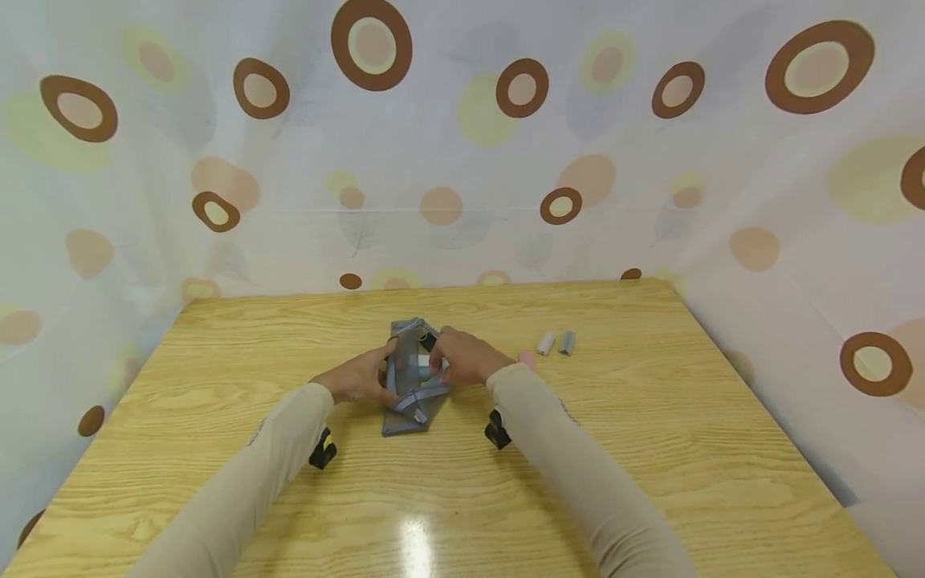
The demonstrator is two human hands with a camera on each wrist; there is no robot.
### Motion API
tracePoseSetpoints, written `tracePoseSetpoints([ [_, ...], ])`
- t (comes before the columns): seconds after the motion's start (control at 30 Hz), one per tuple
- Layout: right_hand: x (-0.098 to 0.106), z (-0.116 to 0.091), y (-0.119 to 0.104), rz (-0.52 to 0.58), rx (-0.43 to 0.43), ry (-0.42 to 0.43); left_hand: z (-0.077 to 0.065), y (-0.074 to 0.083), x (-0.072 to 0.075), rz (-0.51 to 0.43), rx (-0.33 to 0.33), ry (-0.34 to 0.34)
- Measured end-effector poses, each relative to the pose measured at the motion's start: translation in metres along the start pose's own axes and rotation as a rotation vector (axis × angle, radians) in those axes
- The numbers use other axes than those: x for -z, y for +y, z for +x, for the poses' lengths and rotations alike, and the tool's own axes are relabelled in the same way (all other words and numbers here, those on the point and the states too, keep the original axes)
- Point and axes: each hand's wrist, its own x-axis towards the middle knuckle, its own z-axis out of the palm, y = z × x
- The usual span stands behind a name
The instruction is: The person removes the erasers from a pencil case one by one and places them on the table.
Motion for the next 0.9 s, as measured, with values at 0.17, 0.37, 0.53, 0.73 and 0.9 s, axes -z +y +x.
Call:
tracePoseSetpoints([
  [0.17, 0.002, 0.000, 0.002, -0.019, 0.010, -0.002, 0.001, -0.001, -0.001, 0.008, 0.003, 0.002],
  [0.37, 0.006, -0.003, 0.001, -0.016, 0.029, 0.015, 0.003, -0.003, -0.001, 0.026, 0.006, 0.007],
  [0.53, 0.009, -0.006, -0.001, -0.005, 0.010, 0.035, 0.000, -0.001, 0.000, 0.024, 0.006, 0.007],
  [0.73, 0.014, -0.006, 0.002, 0.026, -0.033, 0.024, -0.001, 0.001, 0.001, 0.034, 0.002, 0.006],
  [0.9, 0.018, -0.009, 0.004, 0.042, -0.036, 0.029, 0.000, 0.001, 0.000, 0.030, -0.001, 0.003],
])
